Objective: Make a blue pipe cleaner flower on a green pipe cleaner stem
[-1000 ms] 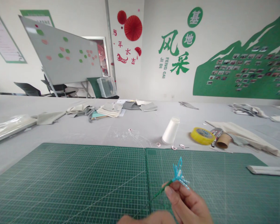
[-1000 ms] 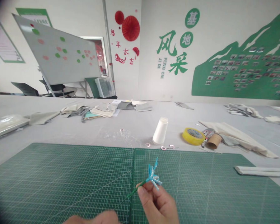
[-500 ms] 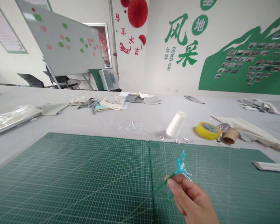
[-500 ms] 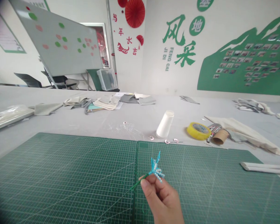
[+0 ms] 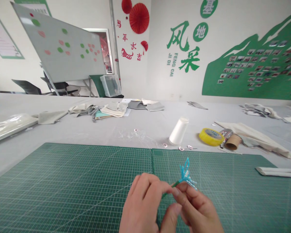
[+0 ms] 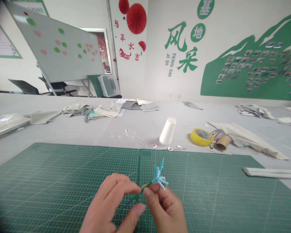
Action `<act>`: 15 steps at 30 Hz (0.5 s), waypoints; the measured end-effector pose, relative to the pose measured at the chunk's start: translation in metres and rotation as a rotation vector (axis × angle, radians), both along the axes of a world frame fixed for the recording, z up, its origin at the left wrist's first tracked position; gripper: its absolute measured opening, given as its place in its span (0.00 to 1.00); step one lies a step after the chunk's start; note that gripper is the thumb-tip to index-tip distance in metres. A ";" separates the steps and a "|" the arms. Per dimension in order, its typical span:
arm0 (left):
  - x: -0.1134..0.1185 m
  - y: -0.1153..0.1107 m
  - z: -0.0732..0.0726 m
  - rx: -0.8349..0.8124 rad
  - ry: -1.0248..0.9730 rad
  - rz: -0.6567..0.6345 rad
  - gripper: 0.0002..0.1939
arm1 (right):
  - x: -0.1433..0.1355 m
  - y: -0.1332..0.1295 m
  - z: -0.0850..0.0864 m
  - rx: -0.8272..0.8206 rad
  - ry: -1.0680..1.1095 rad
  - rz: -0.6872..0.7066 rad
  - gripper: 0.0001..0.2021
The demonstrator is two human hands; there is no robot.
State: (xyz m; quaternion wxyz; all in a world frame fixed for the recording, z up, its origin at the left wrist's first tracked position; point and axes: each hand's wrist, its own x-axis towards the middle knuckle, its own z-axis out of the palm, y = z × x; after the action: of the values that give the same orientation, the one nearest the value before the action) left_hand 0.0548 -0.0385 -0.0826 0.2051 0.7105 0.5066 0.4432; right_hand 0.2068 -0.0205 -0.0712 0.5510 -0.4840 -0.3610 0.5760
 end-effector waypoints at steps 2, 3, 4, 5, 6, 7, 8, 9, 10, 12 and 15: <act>0.006 0.013 0.029 0.011 0.085 -0.017 0.16 | 0.001 0.001 0.003 0.007 -0.010 0.010 0.14; 0.009 0.015 0.034 0.011 0.090 0.002 0.15 | 0.002 0.001 0.004 0.006 -0.011 0.006 0.15; 0.012 0.015 0.035 0.004 0.098 -0.018 0.13 | 0.001 0.001 0.006 0.005 -0.005 -0.006 0.16; 0.014 0.015 0.032 0.034 0.100 -0.033 0.12 | 0.000 0.000 0.008 0.003 0.002 -0.025 0.16; 0.015 0.013 0.028 0.070 0.100 -0.044 0.12 | -0.001 0.000 0.009 0.001 0.005 -0.046 0.17; 0.015 0.012 0.022 0.113 0.098 -0.052 0.11 | -0.002 0.000 0.011 -0.001 0.005 -0.059 0.17; 0.016 0.011 0.018 0.160 0.094 -0.051 0.12 | -0.002 0.000 0.011 -0.004 0.001 -0.063 0.18; 0.016 0.011 0.015 0.198 0.087 -0.043 0.12 | -0.003 0.000 0.012 -0.007 -0.005 -0.065 0.18; 0.016 0.011 0.013 0.223 0.075 -0.033 0.12 | -0.003 -0.001 0.012 -0.012 -0.014 -0.065 0.18; 0.015 0.012 0.014 0.242 0.030 -0.018 0.11 | -0.003 -0.001 0.011 -0.025 -0.026 -0.062 0.19; 0.015 0.012 0.021 0.179 -0.070 -0.026 0.10 | -0.001 -0.003 0.011 -0.037 -0.036 -0.056 0.19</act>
State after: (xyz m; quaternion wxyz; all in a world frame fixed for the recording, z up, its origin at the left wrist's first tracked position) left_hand 0.0703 -0.0262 -0.0615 0.1640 0.7166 0.4482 0.5086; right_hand 0.2059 -0.0231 -0.0605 0.5512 -0.5143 -0.3463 0.5584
